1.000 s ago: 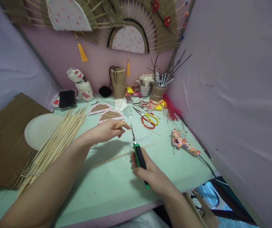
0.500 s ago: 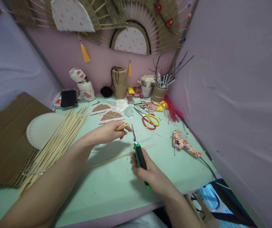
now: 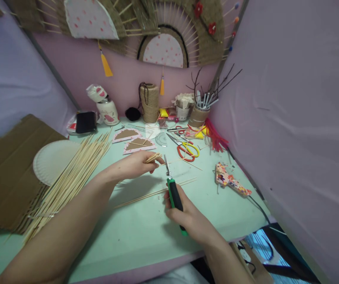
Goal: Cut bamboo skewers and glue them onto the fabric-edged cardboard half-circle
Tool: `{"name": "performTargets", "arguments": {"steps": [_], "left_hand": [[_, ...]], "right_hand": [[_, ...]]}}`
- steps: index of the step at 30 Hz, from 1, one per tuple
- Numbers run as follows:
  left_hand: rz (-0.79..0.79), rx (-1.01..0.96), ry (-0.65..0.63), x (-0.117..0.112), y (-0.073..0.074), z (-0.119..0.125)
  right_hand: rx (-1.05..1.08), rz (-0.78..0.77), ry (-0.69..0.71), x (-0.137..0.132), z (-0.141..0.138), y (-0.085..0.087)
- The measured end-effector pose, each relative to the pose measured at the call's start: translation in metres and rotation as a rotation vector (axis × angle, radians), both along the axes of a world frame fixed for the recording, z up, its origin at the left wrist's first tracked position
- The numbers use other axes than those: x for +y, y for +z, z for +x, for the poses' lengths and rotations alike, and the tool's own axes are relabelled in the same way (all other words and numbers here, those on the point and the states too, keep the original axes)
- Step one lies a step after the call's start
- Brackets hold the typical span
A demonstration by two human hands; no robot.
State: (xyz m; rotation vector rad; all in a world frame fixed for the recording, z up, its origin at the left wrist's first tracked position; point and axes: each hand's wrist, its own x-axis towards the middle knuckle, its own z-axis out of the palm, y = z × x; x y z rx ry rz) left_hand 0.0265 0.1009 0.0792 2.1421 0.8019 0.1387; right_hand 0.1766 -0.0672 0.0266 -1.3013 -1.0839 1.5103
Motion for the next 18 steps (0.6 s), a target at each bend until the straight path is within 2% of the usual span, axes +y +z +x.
{"name": "performTargets", "arguments": {"steps": [9,15,18], "left_hand": [[-0.011,0.036,-0.015,-0.001,-0.002,0.002],[-0.011,0.111,-0.002,-0.001,-0.004,0.006],[0.009,0.107,-0.027,0.001,-0.008,0.006]], "right_hand": [[-0.010,-0.026,-0.024,0.000,0.000,-0.009],[0.078,-0.099,-0.243,0.008,0.000,-0.014],[0.106,-0.070,-0.209,0.007,0.009,-0.016]]}}
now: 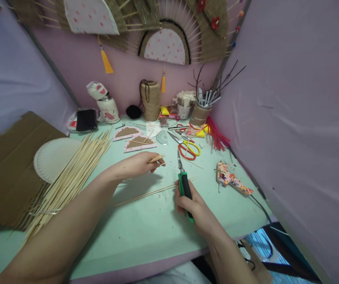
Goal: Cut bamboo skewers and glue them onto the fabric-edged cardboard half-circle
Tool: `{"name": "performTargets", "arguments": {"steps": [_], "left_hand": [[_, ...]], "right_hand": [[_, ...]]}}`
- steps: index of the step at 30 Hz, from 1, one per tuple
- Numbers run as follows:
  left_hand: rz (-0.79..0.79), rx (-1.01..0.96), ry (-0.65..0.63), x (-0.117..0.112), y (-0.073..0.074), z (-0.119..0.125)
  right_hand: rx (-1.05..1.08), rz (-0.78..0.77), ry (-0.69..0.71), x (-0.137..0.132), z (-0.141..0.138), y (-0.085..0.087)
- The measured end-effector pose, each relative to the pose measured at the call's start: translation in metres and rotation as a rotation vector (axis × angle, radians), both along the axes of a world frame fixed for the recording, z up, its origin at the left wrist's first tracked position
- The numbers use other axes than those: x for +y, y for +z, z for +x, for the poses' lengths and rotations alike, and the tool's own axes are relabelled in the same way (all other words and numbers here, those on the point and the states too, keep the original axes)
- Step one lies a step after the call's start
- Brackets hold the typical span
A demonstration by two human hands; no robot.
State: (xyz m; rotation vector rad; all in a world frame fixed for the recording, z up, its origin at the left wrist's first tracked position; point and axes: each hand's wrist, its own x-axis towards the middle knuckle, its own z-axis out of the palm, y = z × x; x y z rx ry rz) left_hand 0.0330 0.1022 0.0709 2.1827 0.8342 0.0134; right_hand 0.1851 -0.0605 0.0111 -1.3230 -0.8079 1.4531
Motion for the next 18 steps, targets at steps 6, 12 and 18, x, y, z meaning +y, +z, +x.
{"name": "performTargets", "arguments": {"steps": [6,12,18], "left_hand": [[0.100,0.065,-0.042,0.003,-0.008,-0.003],[0.262,0.205,-0.111,-0.019,-0.011,0.007],[0.344,0.341,-0.146,-0.038,-0.026,0.024]], "right_hand": [[0.248,0.042,0.006,-0.009,0.008,-0.010],[0.511,0.110,0.026,-0.016,0.016,-0.026],[0.561,0.147,0.025,-0.014,0.017,-0.027]]}}
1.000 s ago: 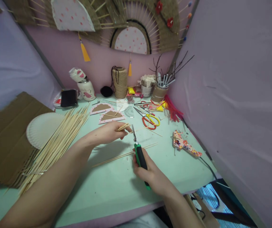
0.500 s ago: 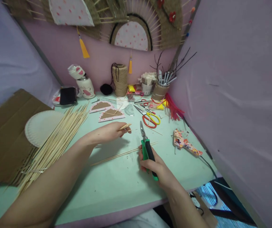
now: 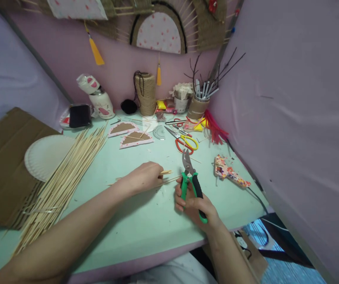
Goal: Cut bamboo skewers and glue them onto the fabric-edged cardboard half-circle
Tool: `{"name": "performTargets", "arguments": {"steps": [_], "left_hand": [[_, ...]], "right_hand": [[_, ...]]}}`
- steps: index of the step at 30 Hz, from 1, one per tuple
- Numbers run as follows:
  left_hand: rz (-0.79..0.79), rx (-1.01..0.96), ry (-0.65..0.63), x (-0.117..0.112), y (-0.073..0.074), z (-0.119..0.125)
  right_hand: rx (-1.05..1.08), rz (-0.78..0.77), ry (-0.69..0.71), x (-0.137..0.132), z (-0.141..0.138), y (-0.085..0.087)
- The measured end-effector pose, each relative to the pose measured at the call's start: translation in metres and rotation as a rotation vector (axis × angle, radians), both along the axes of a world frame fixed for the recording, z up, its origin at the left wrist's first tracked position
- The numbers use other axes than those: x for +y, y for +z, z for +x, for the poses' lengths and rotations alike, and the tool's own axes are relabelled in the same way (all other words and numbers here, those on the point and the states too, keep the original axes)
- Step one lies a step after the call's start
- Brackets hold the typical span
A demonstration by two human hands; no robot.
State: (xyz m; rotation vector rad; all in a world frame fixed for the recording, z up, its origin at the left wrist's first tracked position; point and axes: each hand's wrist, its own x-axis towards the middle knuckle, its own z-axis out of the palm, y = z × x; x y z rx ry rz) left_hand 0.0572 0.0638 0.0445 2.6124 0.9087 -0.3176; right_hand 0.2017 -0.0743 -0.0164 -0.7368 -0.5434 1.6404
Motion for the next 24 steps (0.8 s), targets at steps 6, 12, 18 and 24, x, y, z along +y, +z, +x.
{"name": "performTargets", "arguments": {"steps": [6,12,18,24], "left_hand": [[0.051,0.047,-0.011,-0.002,-0.006,0.004],[0.005,0.036,0.014,0.002,-0.001,0.000],[0.010,-0.195,0.101,0.028,0.002,-0.014],[-0.099,-0.467,0.265,0.049,0.018,-0.026]], "right_hand": [[0.015,0.010,0.012,0.000,0.000,-0.001],[0.032,0.014,0.034,0.001,0.000,-0.001],[0.002,0.033,0.040,0.002,0.000,-0.002],[-0.253,0.028,0.054,-0.004,-0.006,0.011]]}}
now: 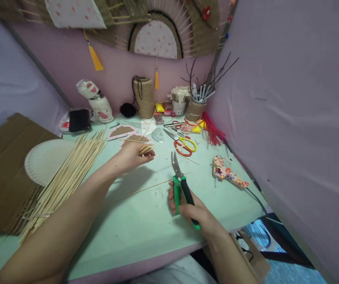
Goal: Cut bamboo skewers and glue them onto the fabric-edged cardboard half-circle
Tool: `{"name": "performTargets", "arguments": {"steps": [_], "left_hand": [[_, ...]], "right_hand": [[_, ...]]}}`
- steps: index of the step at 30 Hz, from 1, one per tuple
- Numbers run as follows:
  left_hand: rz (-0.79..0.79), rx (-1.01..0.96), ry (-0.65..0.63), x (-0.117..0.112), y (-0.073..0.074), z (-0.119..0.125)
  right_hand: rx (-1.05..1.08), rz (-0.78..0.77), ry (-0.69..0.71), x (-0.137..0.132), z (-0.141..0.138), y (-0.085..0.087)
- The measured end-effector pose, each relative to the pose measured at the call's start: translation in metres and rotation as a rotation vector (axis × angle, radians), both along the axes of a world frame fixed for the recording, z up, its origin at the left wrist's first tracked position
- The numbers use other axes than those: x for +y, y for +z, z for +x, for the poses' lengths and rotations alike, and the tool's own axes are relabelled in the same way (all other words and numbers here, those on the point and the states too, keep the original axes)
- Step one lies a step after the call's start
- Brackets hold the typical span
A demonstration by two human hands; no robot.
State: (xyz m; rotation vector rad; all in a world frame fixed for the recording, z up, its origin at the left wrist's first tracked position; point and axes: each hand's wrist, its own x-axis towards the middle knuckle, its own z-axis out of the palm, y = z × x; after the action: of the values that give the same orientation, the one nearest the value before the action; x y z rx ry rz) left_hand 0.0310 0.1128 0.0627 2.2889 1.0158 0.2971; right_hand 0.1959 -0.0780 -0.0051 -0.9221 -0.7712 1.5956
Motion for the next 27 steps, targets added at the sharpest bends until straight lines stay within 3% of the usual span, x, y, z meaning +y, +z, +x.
{"name": "performTargets", "arguments": {"steps": [3,7,27], "left_hand": [[-0.039,-0.068,0.031,0.002,0.006,-0.003],[-0.089,-0.111,0.003,0.001,0.006,-0.003],[-0.093,-0.007,-0.066,-0.016,0.008,0.004]], "right_hand": [[-0.197,-0.026,0.048,0.000,-0.006,0.012],[-0.304,-0.019,0.112,0.004,-0.012,0.021],[-0.313,-0.069,0.070,0.008,-0.018,0.023]]}}
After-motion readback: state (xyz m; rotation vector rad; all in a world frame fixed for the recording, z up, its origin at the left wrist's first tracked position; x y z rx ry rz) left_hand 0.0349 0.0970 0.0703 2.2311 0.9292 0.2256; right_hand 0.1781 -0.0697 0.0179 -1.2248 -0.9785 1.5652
